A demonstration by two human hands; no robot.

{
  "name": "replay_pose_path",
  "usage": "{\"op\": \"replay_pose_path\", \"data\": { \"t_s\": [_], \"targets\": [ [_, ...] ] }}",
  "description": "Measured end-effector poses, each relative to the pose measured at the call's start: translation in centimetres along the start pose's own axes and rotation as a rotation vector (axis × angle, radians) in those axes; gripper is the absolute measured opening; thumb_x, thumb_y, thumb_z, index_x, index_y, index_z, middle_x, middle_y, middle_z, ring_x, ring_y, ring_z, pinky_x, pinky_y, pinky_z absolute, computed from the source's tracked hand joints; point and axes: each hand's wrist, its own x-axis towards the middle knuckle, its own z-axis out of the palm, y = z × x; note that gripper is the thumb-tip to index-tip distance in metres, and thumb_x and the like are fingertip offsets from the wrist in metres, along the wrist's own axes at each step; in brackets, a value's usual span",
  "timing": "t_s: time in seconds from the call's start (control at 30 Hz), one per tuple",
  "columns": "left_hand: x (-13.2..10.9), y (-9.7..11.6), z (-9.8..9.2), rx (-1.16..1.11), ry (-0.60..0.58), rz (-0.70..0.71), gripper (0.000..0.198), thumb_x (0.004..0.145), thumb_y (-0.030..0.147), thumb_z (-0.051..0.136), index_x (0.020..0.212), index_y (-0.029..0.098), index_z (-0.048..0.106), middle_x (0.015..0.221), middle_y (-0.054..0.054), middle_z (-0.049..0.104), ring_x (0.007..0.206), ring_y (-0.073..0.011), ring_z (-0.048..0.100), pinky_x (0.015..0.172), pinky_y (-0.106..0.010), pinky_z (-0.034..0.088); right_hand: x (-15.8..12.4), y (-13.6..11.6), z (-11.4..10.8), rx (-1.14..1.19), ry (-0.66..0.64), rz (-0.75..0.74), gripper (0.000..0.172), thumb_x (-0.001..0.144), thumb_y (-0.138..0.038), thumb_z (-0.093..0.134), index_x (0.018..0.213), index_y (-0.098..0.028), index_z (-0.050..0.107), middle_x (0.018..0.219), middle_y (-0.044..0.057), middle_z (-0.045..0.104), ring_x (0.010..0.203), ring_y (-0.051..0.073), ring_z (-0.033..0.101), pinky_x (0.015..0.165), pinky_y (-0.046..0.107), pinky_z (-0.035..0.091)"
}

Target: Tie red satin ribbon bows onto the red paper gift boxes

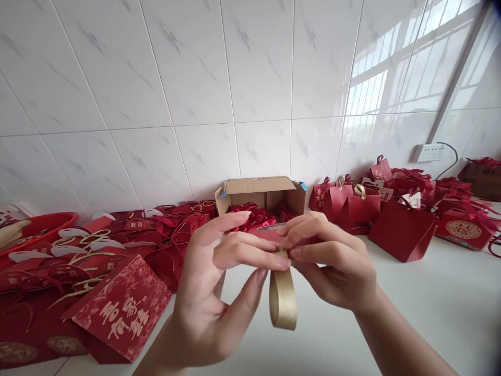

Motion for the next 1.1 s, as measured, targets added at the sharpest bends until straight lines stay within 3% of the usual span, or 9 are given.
{"op": "replay_pose_path", "data": {
  "t_s": [0.1,0.27,0.4,0.57,0.73,0.87,0.97,1.1],
  "targets": [
    [-0.1,-0.1,0.0,-0.018,-0.006,0.015,0.058,0.084,0.003,0.049,0.129,0.034,0.028,0.092,0.002,0.071,0.104,-0.0195,0.063,0.102,-0.045,0.043,0.0,-0.1,0.0,-0.005,0.002,-0.001,0.023,0.078,0.003,0.053,0.085,-0.018,0.055,0.079,0.005,0.06,0.073,0.018,0.063,0.063,0.037,0.049],
    [0.1,-0.4,0.3,-0.11,0.08,0.005,0.055,0.082,0.011,0.057,0.127,0.033,0.033,0.109,-0.003,0.065,0.101,-0.0206,0.063,0.084,-0.036,0.056,0.0,-0.2,0.0,-0.025,0.025,-0.015,0.024,0.077,0.006,0.052,0.083,-0.017,0.054,0.078,0.005,0.061,0.069,0.016,0.063,0.061,0.035,0.046],
    [0.3,-0.6,0.3,-0.117,0.048,-0.019,0.053,0.084,0.014,0.056,0.127,0.032,0.032,0.103,-0.004,0.066,0.099,-0.0217,0.064,0.085,-0.038,0.056,0.0,-0.2,-0.1,-0.047,0.03,-0.024,0.023,0.078,0.005,0.052,0.082,-0.018,0.054,0.08,0.004,0.062,0.068,0.015,0.064,0.061,0.035,0.044],
    [0.3,-0.6,0.0,-0.106,0.0,-0.049,0.052,0.084,0.011,0.055,0.125,0.033,0.033,0.101,-0.002,0.063,0.093,-0.0186,0.065,0.08,-0.033,0.057,-0.2,-0.2,-0.1,-0.067,0.018,-0.014,0.025,0.077,0.006,0.051,0.081,-0.018,0.053,0.078,0.003,0.062,0.067,0.015,0.063,0.061,0.035,0.043],
    [0.4,-0.7,0.0,-0.047,0.007,-0.038,0.047,0.081,0.004,0.053,0.117,0.031,0.037,0.094,0.0,0.062,0.087,-0.0154,0.064,0.08,-0.032,0.056,-0.2,-0.3,0.0,-0.113,0.019,-0.032,0.028,0.075,0.008,0.049,0.081,-0.019,0.052,0.078,0.003,0.061,0.068,0.015,0.062,0.062,0.035,0.041],
    [0.4,-1.4,0.2,0.086,0.055,0.013,0.048,0.078,-0.001,0.056,0.111,0.029,0.04,0.093,0.001,0.061,0.094,-0.0155,0.061,0.082,-0.029,0.055,-0.4,0.0,0.3,-0.117,0.031,-0.012,0.026,0.077,0.006,0.05,0.081,-0.019,0.052,0.079,0.002,0.062,0.069,0.015,0.063,0.064,0.035,0.043],
    [0.3,-2.1,0.1,0.183,0.073,0.019,0.049,0.078,0.0,0.054,0.114,0.029,0.038,0.092,0.001,0.06,0.091,-0.014,0.061,0.08,-0.027,0.055,-0.6,0.3,0.6,-0.096,0.019,0.093,0.021,0.08,0.0,0.053,0.081,-0.02,0.051,0.091,0.006,0.064,0.083,0.018,0.064,0.069,0.036,0.048],
    [0.2,-2.7,-0.4,0.362,0.067,-0.018,0.04,0.081,0.004,0.051,0.113,0.026,0.041,0.093,0.0,0.06,0.09,-0.0132,0.06,0.079,-0.025,0.051,-0.8,0.4,0.7,0.039,-0.088,0.309,0.019,0.081,-0.004,0.055,0.081,-0.022,0.049,0.11,0.007,0.065,0.11,0.022,0.058,0.088,0.042,0.048]
  ]
}}
